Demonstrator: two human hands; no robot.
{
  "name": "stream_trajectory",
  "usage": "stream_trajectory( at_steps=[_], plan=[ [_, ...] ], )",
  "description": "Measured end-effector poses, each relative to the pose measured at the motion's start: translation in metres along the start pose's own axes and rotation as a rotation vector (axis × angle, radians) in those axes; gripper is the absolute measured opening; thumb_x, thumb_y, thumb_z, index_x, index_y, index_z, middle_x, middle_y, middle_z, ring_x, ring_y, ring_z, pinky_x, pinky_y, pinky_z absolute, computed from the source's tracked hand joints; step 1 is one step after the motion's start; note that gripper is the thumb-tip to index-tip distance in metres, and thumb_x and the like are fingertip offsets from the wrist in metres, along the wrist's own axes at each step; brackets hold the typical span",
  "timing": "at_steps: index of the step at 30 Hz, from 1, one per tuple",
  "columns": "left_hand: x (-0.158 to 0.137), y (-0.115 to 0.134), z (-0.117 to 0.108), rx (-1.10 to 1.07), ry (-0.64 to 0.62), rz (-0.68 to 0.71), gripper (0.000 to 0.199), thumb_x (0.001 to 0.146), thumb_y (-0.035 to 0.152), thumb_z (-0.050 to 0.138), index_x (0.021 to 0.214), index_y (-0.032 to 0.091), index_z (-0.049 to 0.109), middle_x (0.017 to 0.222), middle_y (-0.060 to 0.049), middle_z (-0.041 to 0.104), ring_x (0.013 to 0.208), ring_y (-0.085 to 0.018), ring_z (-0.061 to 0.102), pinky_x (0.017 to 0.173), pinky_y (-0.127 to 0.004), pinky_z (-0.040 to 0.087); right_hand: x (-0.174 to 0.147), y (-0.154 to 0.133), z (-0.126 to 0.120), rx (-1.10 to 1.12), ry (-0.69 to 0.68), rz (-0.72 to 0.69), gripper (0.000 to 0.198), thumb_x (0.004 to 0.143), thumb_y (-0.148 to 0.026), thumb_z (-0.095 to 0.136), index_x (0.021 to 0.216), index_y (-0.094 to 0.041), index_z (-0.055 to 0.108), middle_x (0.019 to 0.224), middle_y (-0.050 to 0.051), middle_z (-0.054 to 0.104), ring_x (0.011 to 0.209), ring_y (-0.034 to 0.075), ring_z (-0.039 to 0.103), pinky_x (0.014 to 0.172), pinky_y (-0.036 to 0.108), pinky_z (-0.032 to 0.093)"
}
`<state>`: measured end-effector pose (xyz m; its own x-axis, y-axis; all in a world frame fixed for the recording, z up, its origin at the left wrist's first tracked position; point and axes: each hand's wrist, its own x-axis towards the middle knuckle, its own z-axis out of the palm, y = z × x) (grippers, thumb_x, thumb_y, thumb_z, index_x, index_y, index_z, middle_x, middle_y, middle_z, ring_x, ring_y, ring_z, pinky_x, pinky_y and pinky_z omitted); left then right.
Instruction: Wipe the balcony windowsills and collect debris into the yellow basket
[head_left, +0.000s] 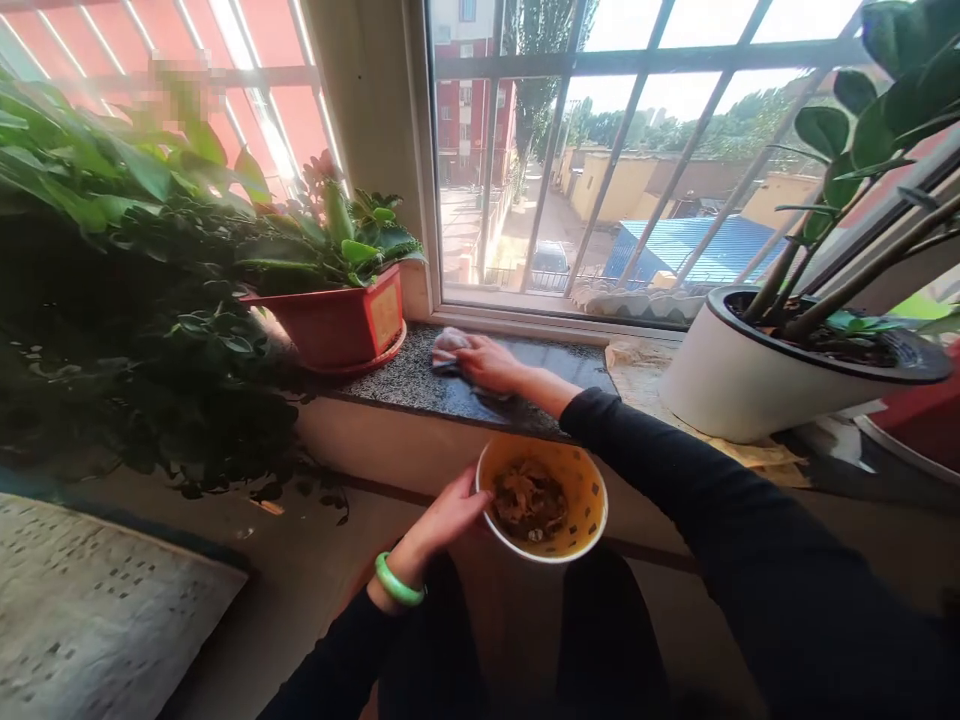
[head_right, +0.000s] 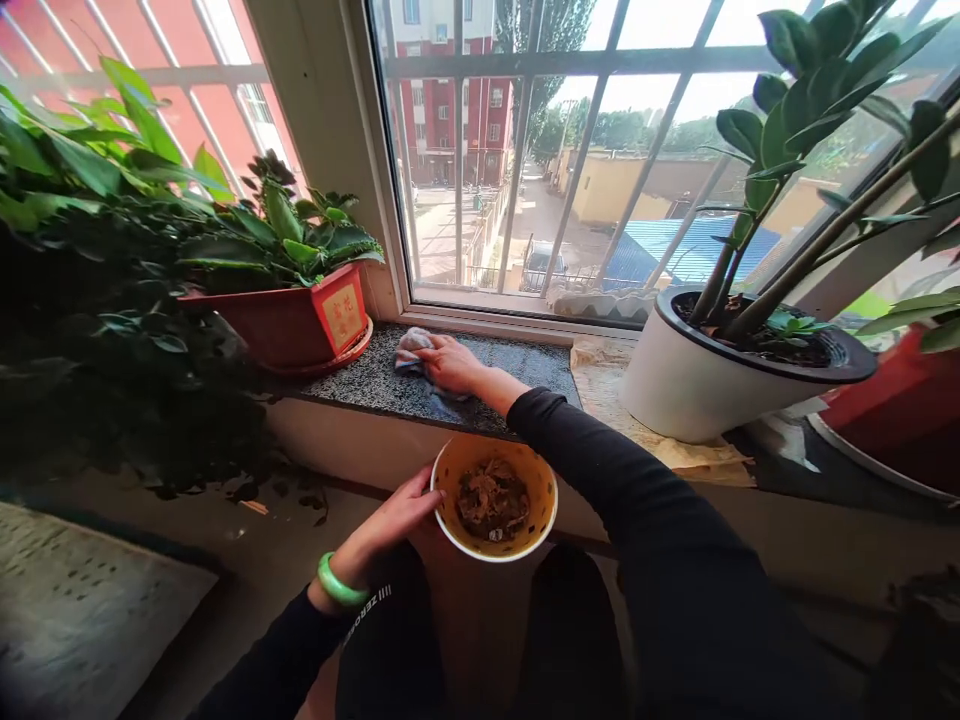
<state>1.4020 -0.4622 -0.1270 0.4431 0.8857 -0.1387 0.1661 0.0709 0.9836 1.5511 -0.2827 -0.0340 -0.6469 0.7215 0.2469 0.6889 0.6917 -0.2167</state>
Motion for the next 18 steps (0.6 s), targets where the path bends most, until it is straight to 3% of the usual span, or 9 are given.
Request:
stream_trajectory(
  at_steps=[2, 4, 7, 9, 12, 15, 18],
  plan=[
    [0.002, -0.001, -0.001, 0.025, 0.013, 0.086, 0.055, 0.08, 0.026, 0.059, 0.133, 0.013, 0.061, 0.136, -0.013, 0.064, 0.13, -0.034, 0.055, 0.115, -0.049, 0.04, -0.034, -0.016, 0.0, 0.019, -0.051, -0.122, 0.044, 0.101, -0.022, 0.04, 0.14, -0.02, 0.06, 0.156, 0.014, 0.044, 0.14, 0.026, 0.043, 0.119, 0.042, 0.033],
    [0.004, -0.002, -0.001, 0.023, -0.003, 0.104, 0.055, 0.081, 0.025, 0.058, 0.135, 0.015, 0.059, 0.138, -0.012, 0.063, 0.13, -0.033, 0.055, 0.116, -0.049, 0.039, -0.087, -0.014, -0.006, 0.046, -0.053, -0.174, 0.045, 0.102, -0.027, 0.038, 0.143, -0.025, 0.057, 0.158, 0.011, 0.041, 0.143, 0.025, 0.04, 0.119, 0.042, 0.034],
    [0.003, -0.004, 0.0, -0.02, -0.052, -0.03, 0.063, 0.083, 0.027, 0.056, 0.144, 0.015, 0.049, 0.134, -0.016, 0.063, 0.105, -0.032, 0.068, 0.088, -0.049, 0.06, -0.159, 0.02, -0.023, -0.001, -0.014, 0.014, 0.045, 0.102, -0.031, 0.037, 0.14, -0.029, 0.059, 0.156, 0.01, 0.044, 0.141, 0.027, 0.044, 0.116, 0.047, 0.04],
    [0.003, -0.006, 0.001, -0.059, -0.075, -0.115, 0.066, 0.084, 0.029, 0.055, 0.148, 0.016, 0.044, 0.13, -0.017, 0.064, 0.088, -0.029, 0.071, 0.065, -0.041, 0.063, -0.175, 0.049, -0.032, -0.08, 0.038, 0.219, 0.045, 0.1, -0.033, 0.039, 0.138, -0.026, 0.061, 0.154, 0.014, 0.045, 0.139, 0.033, 0.046, 0.114, 0.055, 0.04],
    [0.004, -0.01, 0.002, -0.099, -0.084, -0.124, 0.064, 0.084, 0.029, 0.058, 0.146, 0.017, 0.045, 0.124, -0.015, 0.065, 0.081, -0.025, 0.071, 0.056, -0.033, 0.061, -0.14, 0.073, -0.034, -0.146, 0.056, 0.432, 0.048, 0.098, -0.03, 0.041, 0.142, -0.021, 0.057, 0.15, 0.018, 0.048, 0.138, 0.036, 0.046, 0.114, 0.059, 0.037],
    [0.005, -0.011, 0.0, -0.117, -0.088, -0.122, 0.066, 0.085, 0.031, 0.059, 0.148, 0.019, 0.044, 0.121, -0.014, 0.067, 0.079, -0.024, 0.07, 0.057, -0.032, 0.061, -0.079, 0.062, -0.021, -0.161, 0.017, 0.509, 0.049, 0.098, -0.028, 0.044, 0.144, -0.017, 0.056, 0.15, 0.018, 0.047, 0.14, 0.036, 0.042, 0.118, 0.056, 0.031],
    [0.005, -0.01, -0.002, -0.115, -0.096, -0.116, 0.069, 0.084, 0.032, 0.06, 0.15, 0.019, 0.042, 0.124, -0.015, 0.067, 0.084, -0.026, 0.07, 0.058, -0.033, 0.061, -0.058, 0.028, -0.009, -0.109, 0.015, 0.336, 0.047, 0.099, -0.029, 0.043, 0.144, -0.022, 0.057, 0.154, 0.015, 0.043, 0.142, 0.033, 0.038, 0.12, 0.053, 0.029]
  ],
)
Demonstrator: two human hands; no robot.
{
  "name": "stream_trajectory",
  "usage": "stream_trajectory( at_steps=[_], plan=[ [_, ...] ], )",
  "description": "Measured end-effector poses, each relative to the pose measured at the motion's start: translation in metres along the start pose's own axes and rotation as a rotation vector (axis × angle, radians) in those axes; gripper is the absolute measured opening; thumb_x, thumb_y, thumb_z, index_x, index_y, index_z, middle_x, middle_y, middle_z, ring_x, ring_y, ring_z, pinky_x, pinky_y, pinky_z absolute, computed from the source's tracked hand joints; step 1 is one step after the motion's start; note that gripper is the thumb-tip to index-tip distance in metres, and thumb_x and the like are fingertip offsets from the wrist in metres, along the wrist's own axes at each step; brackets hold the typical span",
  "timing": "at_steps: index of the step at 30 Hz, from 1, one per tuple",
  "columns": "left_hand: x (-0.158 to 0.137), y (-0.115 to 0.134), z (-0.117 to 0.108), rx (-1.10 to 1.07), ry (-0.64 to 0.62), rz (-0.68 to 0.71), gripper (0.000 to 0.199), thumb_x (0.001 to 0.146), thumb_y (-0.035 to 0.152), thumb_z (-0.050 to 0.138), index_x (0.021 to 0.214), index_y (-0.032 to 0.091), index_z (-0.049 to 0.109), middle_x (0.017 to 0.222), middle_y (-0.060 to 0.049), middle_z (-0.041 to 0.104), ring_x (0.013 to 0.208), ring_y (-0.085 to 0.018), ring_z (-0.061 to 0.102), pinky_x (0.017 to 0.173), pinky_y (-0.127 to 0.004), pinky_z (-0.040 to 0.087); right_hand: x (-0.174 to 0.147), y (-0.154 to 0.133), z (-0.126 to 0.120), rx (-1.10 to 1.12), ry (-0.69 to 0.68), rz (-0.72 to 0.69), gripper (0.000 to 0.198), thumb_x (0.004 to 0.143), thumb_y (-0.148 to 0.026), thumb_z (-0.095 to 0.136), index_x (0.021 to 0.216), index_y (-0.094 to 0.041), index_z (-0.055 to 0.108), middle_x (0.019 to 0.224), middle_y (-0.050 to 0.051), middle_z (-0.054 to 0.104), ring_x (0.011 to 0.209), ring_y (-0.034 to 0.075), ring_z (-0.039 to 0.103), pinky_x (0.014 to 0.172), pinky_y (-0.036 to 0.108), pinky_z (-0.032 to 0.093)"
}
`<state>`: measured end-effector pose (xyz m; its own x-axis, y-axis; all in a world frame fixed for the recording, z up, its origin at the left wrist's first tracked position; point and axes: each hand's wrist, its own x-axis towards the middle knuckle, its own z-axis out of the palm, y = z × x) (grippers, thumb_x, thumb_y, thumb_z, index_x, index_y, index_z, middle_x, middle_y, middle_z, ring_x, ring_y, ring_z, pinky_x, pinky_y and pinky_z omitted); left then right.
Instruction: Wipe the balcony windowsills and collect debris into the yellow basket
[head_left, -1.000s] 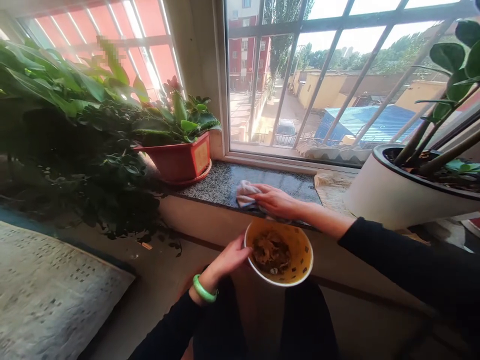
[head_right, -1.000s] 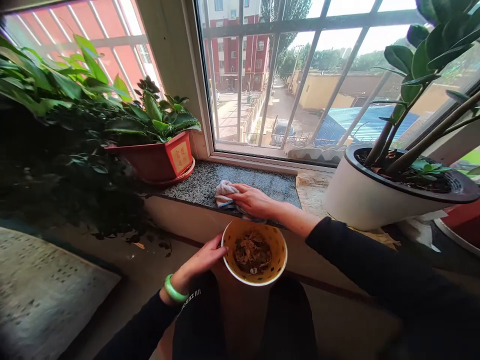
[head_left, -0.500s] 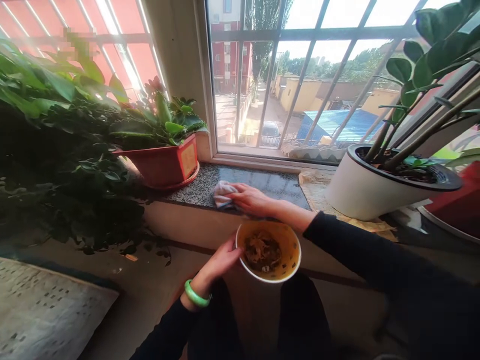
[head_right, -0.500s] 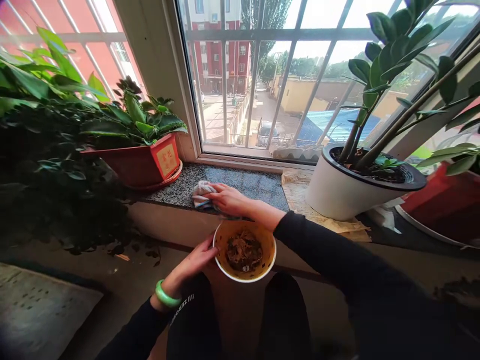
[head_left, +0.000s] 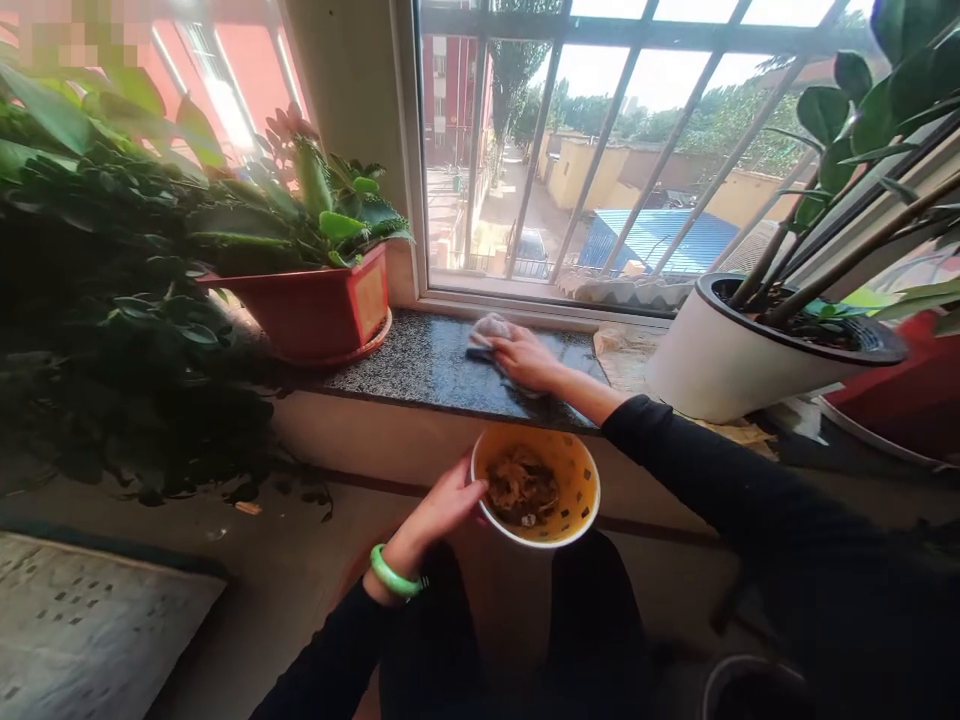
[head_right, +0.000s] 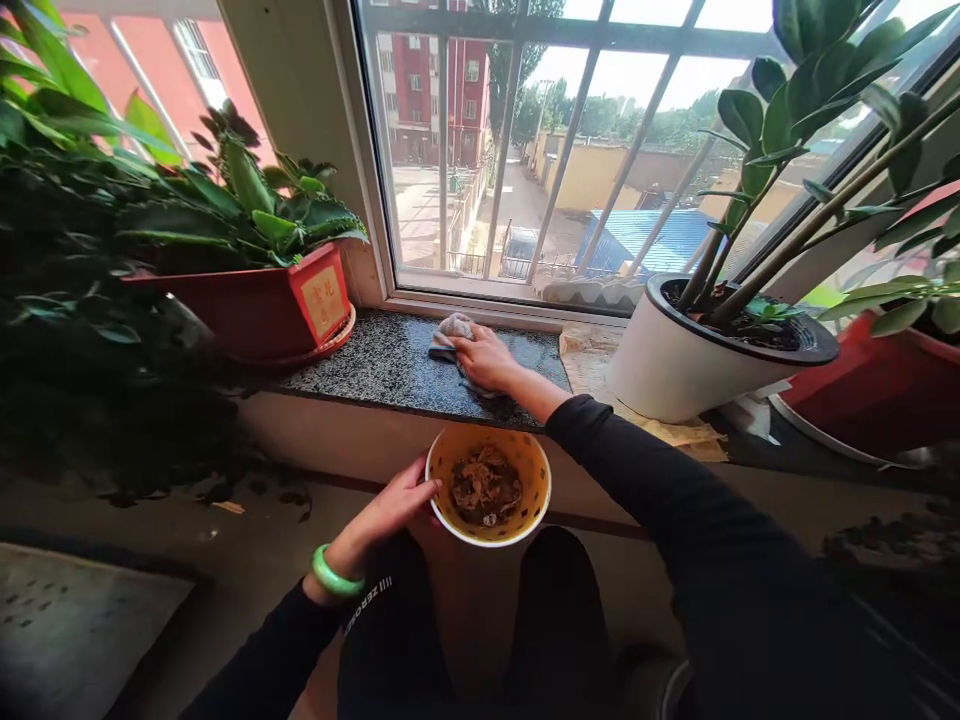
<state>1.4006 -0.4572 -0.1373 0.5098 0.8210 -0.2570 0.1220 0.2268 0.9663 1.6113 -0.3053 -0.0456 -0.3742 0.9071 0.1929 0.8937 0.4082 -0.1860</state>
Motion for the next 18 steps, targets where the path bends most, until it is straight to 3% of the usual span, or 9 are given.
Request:
stream_trajectory(
  at_steps=[4, 6, 9, 12, 14, 16, 18],
  plan=[
    [0.002, 0.001, -0.006, 0.005, -0.001, 0.064, 0.067, 0.083, 0.03, 0.062, 0.148, 0.02, 0.047, 0.129, -0.013, 0.067, 0.102, -0.029, 0.067, 0.074, -0.037, 0.062, -0.069, -0.013, -0.008, 0.109, -0.03, -0.273, 0.045, 0.101, -0.031, 0.04, 0.142, -0.028, 0.057, 0.156, 0.01, 0.042, 0.144, 0.027, 0.037, 0.119, 0.047, 0.033],
    [0.003, 0.0, -0.008, 0.001, -0.016, 0.082, 0.066, 0.084, 0.029, 0.062, 0.148, 0.022, 0.048, 0.129, -0.012, 0.067, 0.104, -0.029, 0.067, 0.079, -0.037, 0.062, -0.109, -0.006, -0.016, 0.127, -0.02, -0.276, 0.045, 0.101, -0.03, 0.042, 0.143, -0.028, 0.057, 0.154, 0.011, 0.043, 0.144, 0.027, 0.037, 0.118, 0.049, 0.035],
    [0.005, -0.002, -0.011, 0.01, -0.054, 0.026, 0.069, 0.085, 0.032, 0.059, 0.152, 0.023, 0.043, 0.129, -0.012, 0.066, 0.095, -0.027, 0.069, 0.069, -0.034, 0.062, -0.139, -0.003, -0.022, 0.093, 0.021, -0.225, 0.047, 0.098, -0.027, 0.048, 0.145, -0.028, 0.053, 0.152, 0.012, 0.043, 0.144, 0.029, 0.036, 0.118, 0.051, 0.037],
    [0.007, -0.003, -0.014, 0.05, -0.061, -0.005, 0.072, 0.087, 0.036, 0.056, 0.155, 0.023, 0.038, 0.132, -0.013, 0.065, 0.094, -0.029, 0.07, 0.069, -0.038, 0.063, -0.126, -0.021, -0.017, 0.028, 0.056, -0.196, 0.05, 0.096, -0.023, 0.05, 0.146, -0.028, 0.053, 0.151, 0.012, 0.043, 0.145, 0.029, 0.034, 0.119, 0.051, 0.035],
    [0.008, -0.003, -0.017, 0.105, -0.035, 0.076, 0.068, 0.087, 0.036, 0.056, 0.153, 0.022, 0.043, 0.139, -0.012, 0.062, 0.113, -0.032, 0.065, 0.092, -0.045, 0.059, -0.104, -0.039, -0.008, 0.001, 0.061, -0.221, 0.052, 0.095, -0.019, 0.049, 0.146, -0.028, 0.052, 0.151, 0.013, 0.044, 0.145, 0.028, 0.033, 0.12, 0.051, 0.035],
    [0.011, -0.003, -0.019, 0.171, -0.012, 0.167, 0.062, 0.088, 0.035, 0.057, 0.148, 0.021, 0.05, 0.146, -0.01, 0.058, 0.133, -0.032, 0.053, 0.115, -0.048, 0.041, -0.086, -0.051, -0.002, -0.014, 0.077, -0.278, 0.053, 0.095, -0.018, 0.05, 0.147, -0.029, 0.051, 0.151, 0.012, 0.045, 0.145, 0.027, 0.033, 0.121, 0.049, 0.033],
    [0.013, -0.002, -0.021, 0.219, -0.018, 0.205, 0.058, 0.089, 0.035, 0.057, 0.145, 0.019, 0.053, 0.149, -0.01, 0.055, 0.142, -0.031, 0.044, 0.124, -0.048, 0.026, -0.084, -0.056, 0.001, -0.013, 0.106, -0.317, 0.052, 0.095, -0.016, 0.05, 0.146, -0.027, 0.052, 0.152, 0.012, 0.045, 0.145, 0.026, 0.033, 0.122, 0.045, 0.032]
  ],
)
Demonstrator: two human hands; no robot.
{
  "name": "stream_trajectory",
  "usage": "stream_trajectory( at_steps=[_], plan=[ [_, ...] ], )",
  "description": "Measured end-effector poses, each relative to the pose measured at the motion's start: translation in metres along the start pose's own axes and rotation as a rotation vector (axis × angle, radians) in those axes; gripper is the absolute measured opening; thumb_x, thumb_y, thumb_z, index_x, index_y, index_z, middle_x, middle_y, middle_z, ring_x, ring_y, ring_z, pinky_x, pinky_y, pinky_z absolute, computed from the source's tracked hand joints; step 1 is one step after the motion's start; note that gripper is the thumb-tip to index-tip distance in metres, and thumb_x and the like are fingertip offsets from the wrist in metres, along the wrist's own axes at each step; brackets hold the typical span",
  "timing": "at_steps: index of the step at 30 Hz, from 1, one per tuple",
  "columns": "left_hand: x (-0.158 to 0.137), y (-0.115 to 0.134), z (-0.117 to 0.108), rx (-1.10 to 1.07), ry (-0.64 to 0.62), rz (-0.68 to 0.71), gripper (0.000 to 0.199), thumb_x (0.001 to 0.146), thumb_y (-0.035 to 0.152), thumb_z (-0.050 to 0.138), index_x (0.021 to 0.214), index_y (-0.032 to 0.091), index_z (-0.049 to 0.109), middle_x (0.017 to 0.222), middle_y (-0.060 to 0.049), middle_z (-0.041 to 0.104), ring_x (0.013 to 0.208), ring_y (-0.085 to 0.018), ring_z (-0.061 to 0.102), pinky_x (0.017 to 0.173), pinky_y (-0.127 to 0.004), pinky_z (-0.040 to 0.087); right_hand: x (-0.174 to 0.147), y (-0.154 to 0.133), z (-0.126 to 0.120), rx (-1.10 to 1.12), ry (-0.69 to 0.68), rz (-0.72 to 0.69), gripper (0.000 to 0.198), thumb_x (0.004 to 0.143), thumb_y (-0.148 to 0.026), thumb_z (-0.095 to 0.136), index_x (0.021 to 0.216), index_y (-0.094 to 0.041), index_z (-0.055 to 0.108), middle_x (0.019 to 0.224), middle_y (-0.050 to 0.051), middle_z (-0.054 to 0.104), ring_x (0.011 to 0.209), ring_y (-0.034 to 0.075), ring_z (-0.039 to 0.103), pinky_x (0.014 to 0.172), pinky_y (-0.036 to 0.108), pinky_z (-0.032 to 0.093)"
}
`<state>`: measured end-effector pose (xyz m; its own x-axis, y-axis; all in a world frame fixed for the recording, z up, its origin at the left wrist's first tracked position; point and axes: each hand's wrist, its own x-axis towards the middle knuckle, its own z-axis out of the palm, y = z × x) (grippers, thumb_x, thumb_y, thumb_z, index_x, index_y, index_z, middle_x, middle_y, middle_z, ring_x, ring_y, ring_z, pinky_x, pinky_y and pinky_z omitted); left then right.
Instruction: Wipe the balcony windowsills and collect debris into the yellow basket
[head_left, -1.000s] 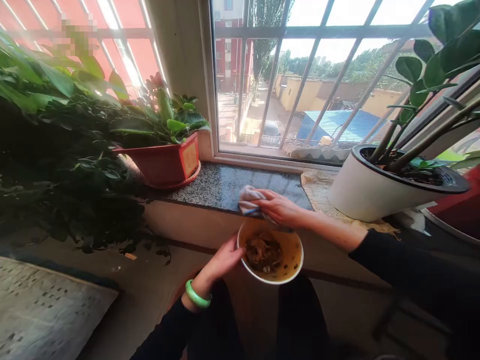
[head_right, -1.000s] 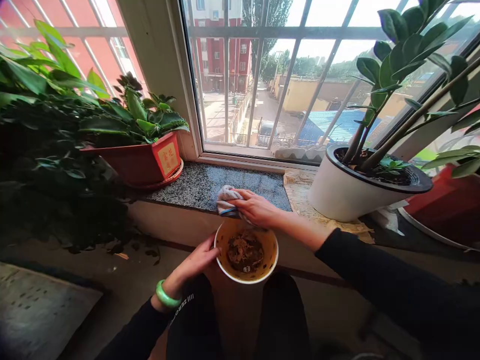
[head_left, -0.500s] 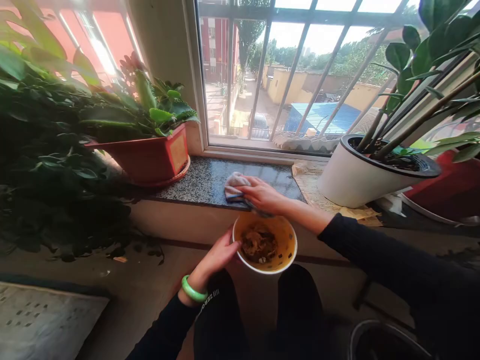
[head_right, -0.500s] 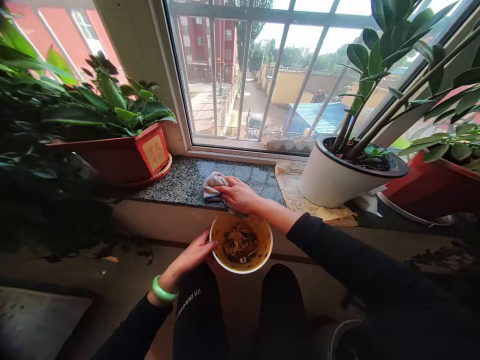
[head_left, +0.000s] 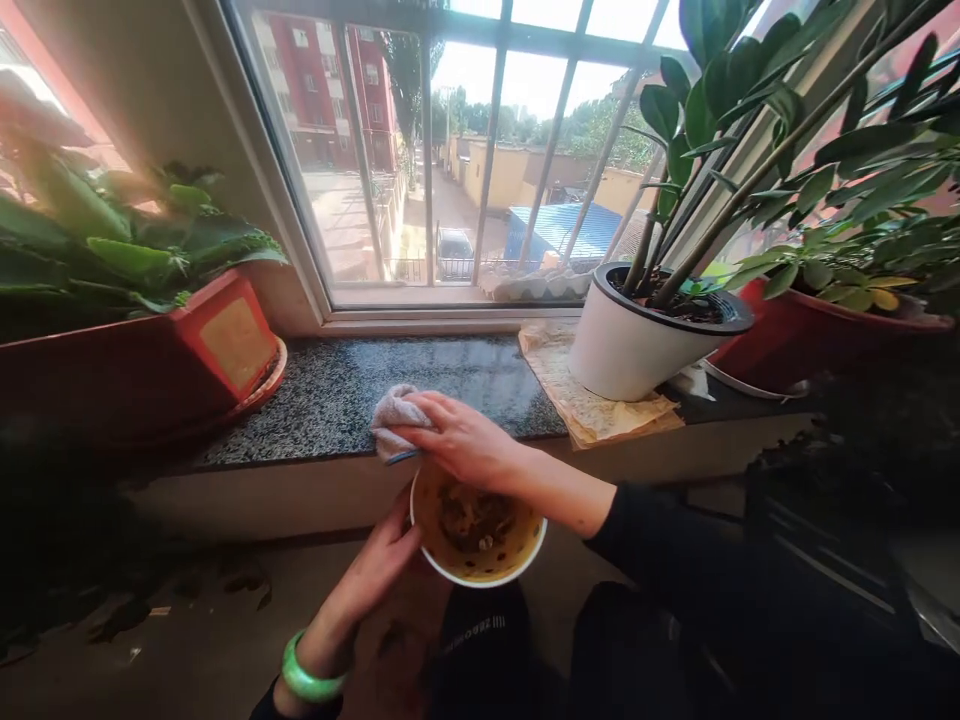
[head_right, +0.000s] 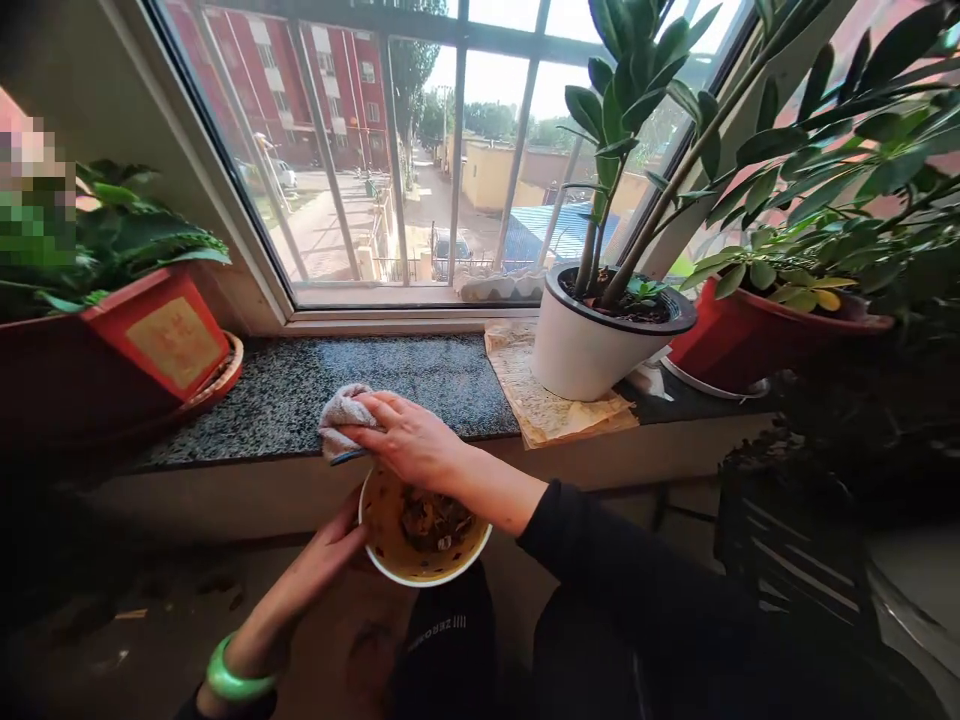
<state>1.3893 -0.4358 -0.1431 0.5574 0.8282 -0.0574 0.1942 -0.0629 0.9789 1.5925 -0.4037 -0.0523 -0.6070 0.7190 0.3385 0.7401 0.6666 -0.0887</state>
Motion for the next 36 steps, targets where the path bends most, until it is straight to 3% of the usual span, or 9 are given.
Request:
stream_trajectory(
  at_steps=[3, 8, 13, 18, 23, 28, 30, 34, 36],
  plan=[
    [0.003, 0.0, -0.001, 0.031, -0.023, -0.012, 0.057, 0.091, 0.036, 0.056, 0.145, 0.019, 0.053, 0.15, -0.011, 0.053, 0.144, -0.032, 0.042, 0.125, -0.048, 0.024, -0.028, -0.002, -0.007, 0.039, 0.068, 0.044, 0.048, 0.097, -0.016, 0.046, 0.143, -0.023, 0.055, 0.151, 0.013, 0.046, 0.145, 0.025, 0.034, 0.122, 0.044, 0.033],
    [0.007, 0.0, 0.005, 0.038, -0.054, -0.029, 0.057, 0.094, 0.038, 0.054, 0.148, 0.019, 0.05, 0.149, -0.01, 0.055, 0.137, -0.031, 0.049, 0.12, -0.045, 0.033, -0.075, 0.021, -0.034, 0.125, 0.152, 0.384, 0.046, 0.098, -0.018, 0.039, 0.141, -0.027, 0.057, 0.148, 0.01, 0.049, 0.139, 0.025, 0.044, 0.117, 0.044, 0.04],
    [0.012, 0.005, 0.016, 0.003, -0.053, -0.015, 0.056, 0.091, 0.034, 0.056, 0.144, 0.019, 0.053, 0.14, -0.01, 0.062, 0.129, -0.032, 0.055, 0.114, -0.044, 0.042, -0.028, 0.104, -0.042, -0.029, 0.093, 0.81, 0.046, 0.096, -0.023, 0.041, 0.137, -0.017, 0.059, 0.135, 0.02, 0.055, 0.127, 0.037, 0.05, 0.109, 0.055, 0.042],
    [0.014, 0.013, 0.024, -0.04, -0.072, -0.075, 0.062, 0.088, 0.038, 0.06, 0.146, 0.019, 0.051, 0.136, -0.011, 0.064, 0.124, -0.035, 0.058, 0.102, -0.045, 0.053, 0.006, 0.152, -0.027, -0.16, 0.077, 0.901, 0.043, 0.096, -0.023, 0.04, 0.133, -0.012, 0.059, 0.128, 0.023, 0.054, 0.122, 0.039, 0.049, 0.104, 0.059, 0.04],
    [0.015, 0.018, 0.027, -0.138, -0.145, -0.239, 0.072, 0.088, 0.043, 0.059, 0.154, 0.022, 0.038, 0.141, -0.013, 0.059, 0.105, -0.034, 0.067, 0.068, -0.039, 0.063, -0.008, 0.098, -0.039, -0.177, -0.1, 0.867, 0.044, 0.093, -0.012, 0.04, 0.133, -0.011, 0.059, 0.13, 0.023, 0.052, 0.119, 0.034, 0.05, 0.105, 0.049, 0.041],
    [0.018, 0.017, 0.026, -0.136, -0.103, -0.097, 0.066, 0.085, 0.04, 0.065, 0.146, 0.019, 0.051, 0.139, -0.013, 0.062, 0.123, -0.035, 0.059, 0.097, -0.046, 0.057, -0.066, -0.013, -0.04, 0.032, 0.038, 0.546, 0.043, 0.093, -0.012, 0.039, 0.126, -0.021, 0.064, 0.127, 0.014, 0.056, 0.119, 0.029, 0.051, 0.106, 0.044, 0.044],
    [0.018, 0.019, 0.026, -0.152, -0.115, -0.088, 0.065, 0.086, 0.041, 0.064, 0.146, 0.021, 0.051, 0.141, -0.012, 0.061, 0.123, -0.035, 0.059, 0.097, -0.045, 0.056, -0.087, -0.043, -0.049, 0.205, 0.051, 0.49, 0.044, 0.091, -0.011, 0.041, 0.125, -0.026, 0.064, 0.122, 0.011, 0.059, 0.114, 0.026, 0.055, 0.101, 0.041, 0.049],
    [0.017, 0.019, 0.022, -0.141, -0.182, -0.192, 0.069, 0.089, 0.046, 0.059, 0.152, 0.022, 0.042, 0.141, -0.014, 0.059, 0.106, -0.032, 0.068, 0.073, -0.039, 0.062, -0.099, -0.055, -0.08, 0.299, 0.125, 0.506, 0.047, 0.092, -0.014, 0.04, 0.131, -0.032, 0.061, 0.118, 0.009, 0.061, 0.112, 0.026, 0.058, 0.099, 0.043, 0.051],
    [0.019, 0.016, 0.02, -0.132, -0.194, -0.202, 0.073, 0.088, 0.048, 0.06, 0.153, 0.021, 0.041, 0.136, -0.015, 0.062, 0.101, -0.031, 0.069, 0.074, -0.038, 0.062, -0.094, -0.043, -0.084, 0.214, 0.209, 0.566, 0.047, 0.095, -0.018, 0.041, 0.136, -0.03, 0.058, 0.125, 0.011, 0.059, 0.119, 0.028, 0.055, 0.103, 0.045, 0.048]
  ],
)
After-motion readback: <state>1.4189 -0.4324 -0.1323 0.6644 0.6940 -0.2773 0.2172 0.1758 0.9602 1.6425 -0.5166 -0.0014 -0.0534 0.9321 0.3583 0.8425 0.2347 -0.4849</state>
